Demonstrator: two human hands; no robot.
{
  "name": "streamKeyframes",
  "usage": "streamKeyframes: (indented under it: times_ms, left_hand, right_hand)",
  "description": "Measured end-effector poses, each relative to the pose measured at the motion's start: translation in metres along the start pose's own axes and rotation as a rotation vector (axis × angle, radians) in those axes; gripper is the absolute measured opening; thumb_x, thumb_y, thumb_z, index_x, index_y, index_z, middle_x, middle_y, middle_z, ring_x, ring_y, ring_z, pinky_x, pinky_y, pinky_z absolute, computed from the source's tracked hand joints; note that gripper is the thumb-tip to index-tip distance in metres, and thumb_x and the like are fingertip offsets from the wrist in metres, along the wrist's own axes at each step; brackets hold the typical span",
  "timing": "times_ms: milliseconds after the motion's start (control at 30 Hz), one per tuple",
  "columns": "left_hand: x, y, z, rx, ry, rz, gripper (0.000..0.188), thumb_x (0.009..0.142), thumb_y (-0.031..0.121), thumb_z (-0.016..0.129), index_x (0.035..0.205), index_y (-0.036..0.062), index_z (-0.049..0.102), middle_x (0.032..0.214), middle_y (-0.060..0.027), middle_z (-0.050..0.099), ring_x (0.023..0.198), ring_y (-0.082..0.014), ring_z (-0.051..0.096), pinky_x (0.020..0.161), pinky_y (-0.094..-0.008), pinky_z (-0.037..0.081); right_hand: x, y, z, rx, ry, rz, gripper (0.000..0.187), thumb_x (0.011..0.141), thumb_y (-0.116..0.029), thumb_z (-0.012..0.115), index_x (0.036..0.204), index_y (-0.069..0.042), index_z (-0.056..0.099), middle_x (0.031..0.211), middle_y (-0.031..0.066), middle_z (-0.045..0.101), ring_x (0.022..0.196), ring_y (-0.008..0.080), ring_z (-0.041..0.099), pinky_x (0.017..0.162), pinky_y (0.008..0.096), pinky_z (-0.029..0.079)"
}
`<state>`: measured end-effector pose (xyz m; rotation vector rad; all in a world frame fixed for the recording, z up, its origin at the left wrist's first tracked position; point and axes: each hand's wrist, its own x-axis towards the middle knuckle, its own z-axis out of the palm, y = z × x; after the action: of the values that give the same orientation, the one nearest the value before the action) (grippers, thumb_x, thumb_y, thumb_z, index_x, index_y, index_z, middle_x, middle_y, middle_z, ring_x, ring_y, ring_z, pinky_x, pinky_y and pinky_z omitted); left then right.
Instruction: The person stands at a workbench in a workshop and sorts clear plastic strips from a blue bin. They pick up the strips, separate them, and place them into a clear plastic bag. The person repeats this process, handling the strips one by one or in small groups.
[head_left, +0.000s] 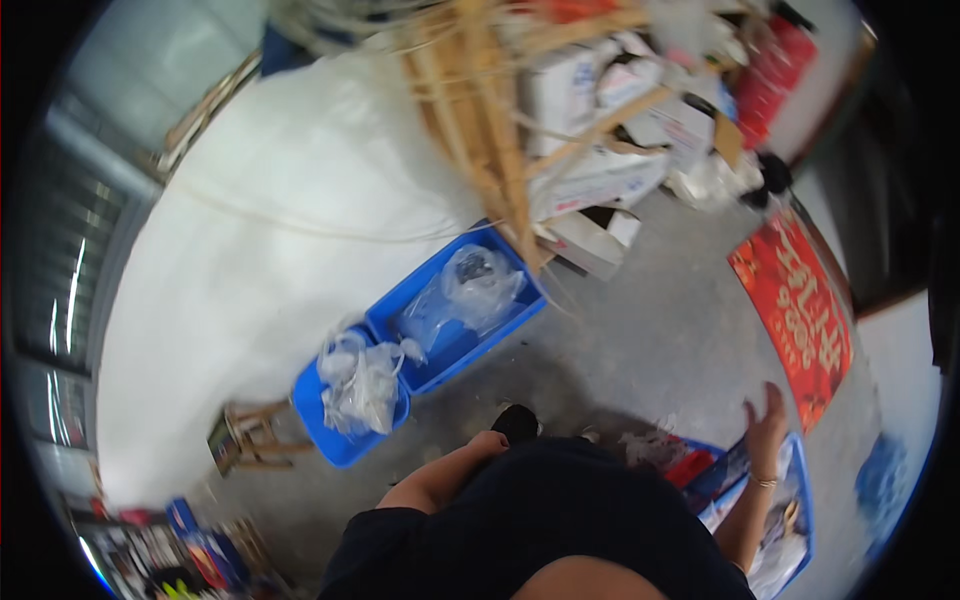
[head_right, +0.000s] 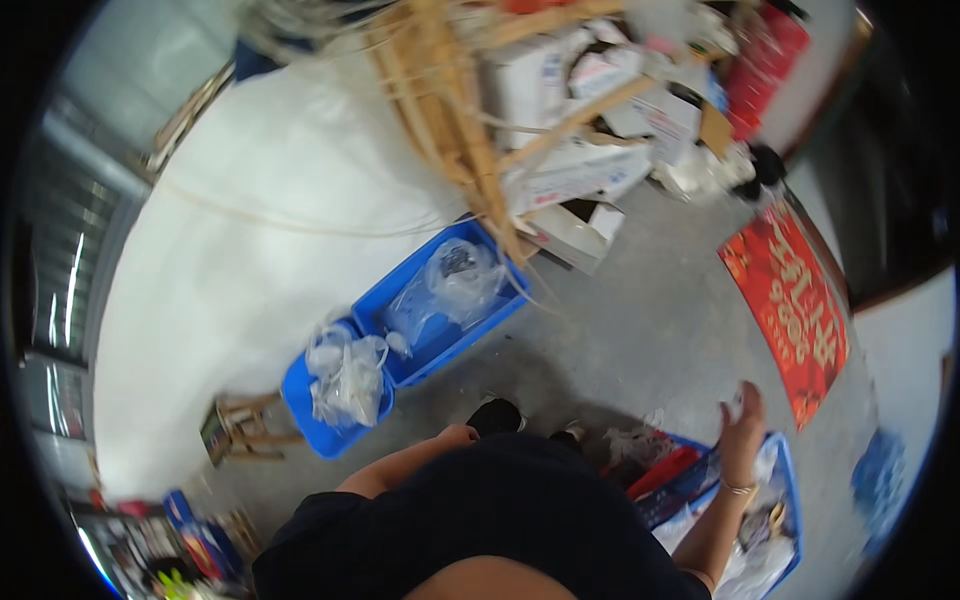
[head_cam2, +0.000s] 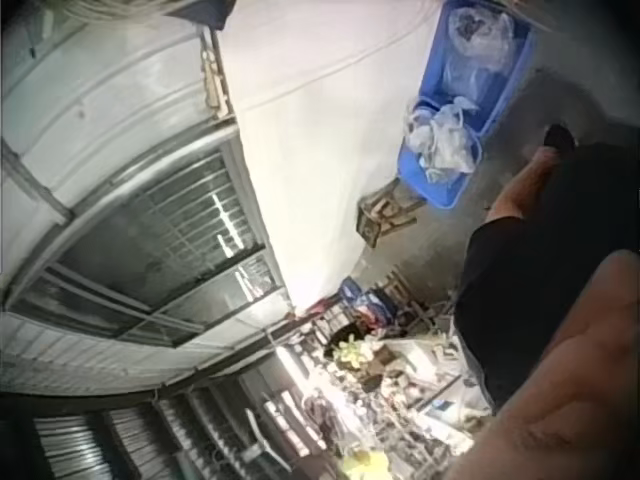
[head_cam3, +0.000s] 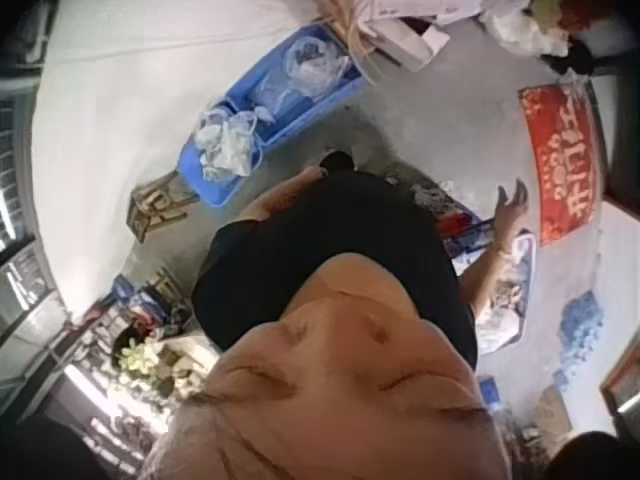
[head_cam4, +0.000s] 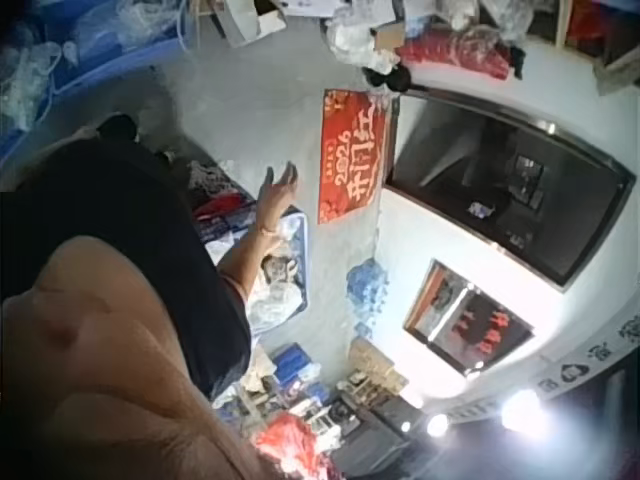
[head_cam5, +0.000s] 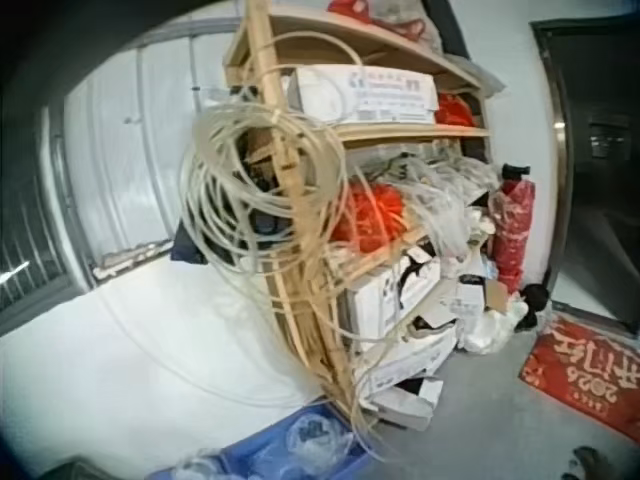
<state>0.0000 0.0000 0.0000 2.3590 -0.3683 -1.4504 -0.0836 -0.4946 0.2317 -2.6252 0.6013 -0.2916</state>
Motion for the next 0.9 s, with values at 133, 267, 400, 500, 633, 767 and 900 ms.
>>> streamKeyframes:
  times_ms: [133,267,400,500,633,767,900]
  left_hand:
    - [-0.023,-0.060,-0.039,-0.261,0.191,-0.045,0.030,0.076,0.032,0.063,0.096,0.0099,0.065,0.090,-0.0125,0.066,0.089,-0.0303,0.062,0.079,-0.0407,0.048]
    - [-0.061,-0.087,-0.028,-0.545,0.500,-0.271,0.027,0.079,0.033,0.060,0.092,0.0097,0.065,0.087,-0.0133,0.065,0.088,-0.0322,0.061,0.078,-0.0425,0.048]
    - [-0.079,-0.100,-0.002,-0.755,0.486,-0.339,0.028,0.080,0.035,0.059,0.092,0.0100,0.065,0.087,-0.0137,0.065,0.087,-0.0322,0.061,0.077,-0.0425,0.047]
    - [-0.089,-0.092,-0.005,-0.934,0.502,-0.442,0.030,0.080,0.037,0.059,0.090,0.0098,0.066,0.087,-0.0132,0.065,0.086,-0.0315,0.062,0.077,-0.0413,0.048]
    - [-0.079,-0.097,-0.025,-1.065,0.561,-0.523,0.030,0.079,0.038,0.060,0.089,0.0103,0.066,0.087,-0.0123,0.066,0.085,-0.0300,0.062,0.076,-0.0399,0.048]
    - [-0.077,-0.088,-0.028,-1.224,0.568,-0.625,0.030,0.078,0.038,0.060,0.089,0.0109,0.067,0.086,-0.0116,0.066,0.085,-0.0292,0.063,0.077,-0.0391,0.048]
    - [-0.092,-0.089,-0.015,-1.340,0.632,-0.701,0.029,0.078,0.038,0.061,0.088,0.0113,0.067,0.085,-0.0109,0.067,0.084,-0.0279,0.063,0.076,-0.0378,0.049]
  right_hand:
    - [0.044,-0.118,0.137,0.144,-0.518,-0.215,0.045,0.074,-0.021,0.069,0.113,-0.003,0.055,0.115,0.0179,0.055,0.110,0.0332,0.050,0.093,0.0399,0.040]
    - [0.017,-0.173,0.273,0.103,-1.032,-0.624,0.037,0.075,-0.028,0.067,0.105,-0.006,0.060,0.105,0.0134,0.060,0.100,0.0320,0.055,0.086,0.0391,0.044]
    - [0.039,-0.230,0.322,0.018,-1.270,-0.758,0.021,0.076,-0.024,0.066,0.088,-0.007,0.063,0.080,0.0118,0.063,0.085,0.0289,0.059,0.073,0.0406,0.047]
    - [0.065,-0.283,0.332,-0.136,-1.323,-0.589,0.020,0.077,-0.025,0.066,0.083,-0.007,0.060,0.080,0.0135,0.063,0.080,0.0309,0.060,0.071,0.0407,0.047]
    - [0.099,-0.313,0.382,-0.226,-1.423,-0.679,0.022,0.078,-0.027,0.065,0.080,-0.006,0.058,0.079,0.0147,0.062,0.077,0.0317,0.061,0.069,0.0394,0.048]
    - [0.129,-0.348,0.419,-0.332,-1.650,-0.758,0.024,0.078,-0.027,0.064,0.081,-0.004,0.059,0.078,0.0126,0.063,0.075,0.0273,0.061,0.068,0.0362,0.048]
    - [0.128,-0.384,0.441,-0.451,-1.803,-0.740,0.025,0.078,-0.028,0.065,0.081,-0.003,0.061,0.075,0.0103,0.063,0.072,0.0230,0.061,0.068,0.0338,0.048]
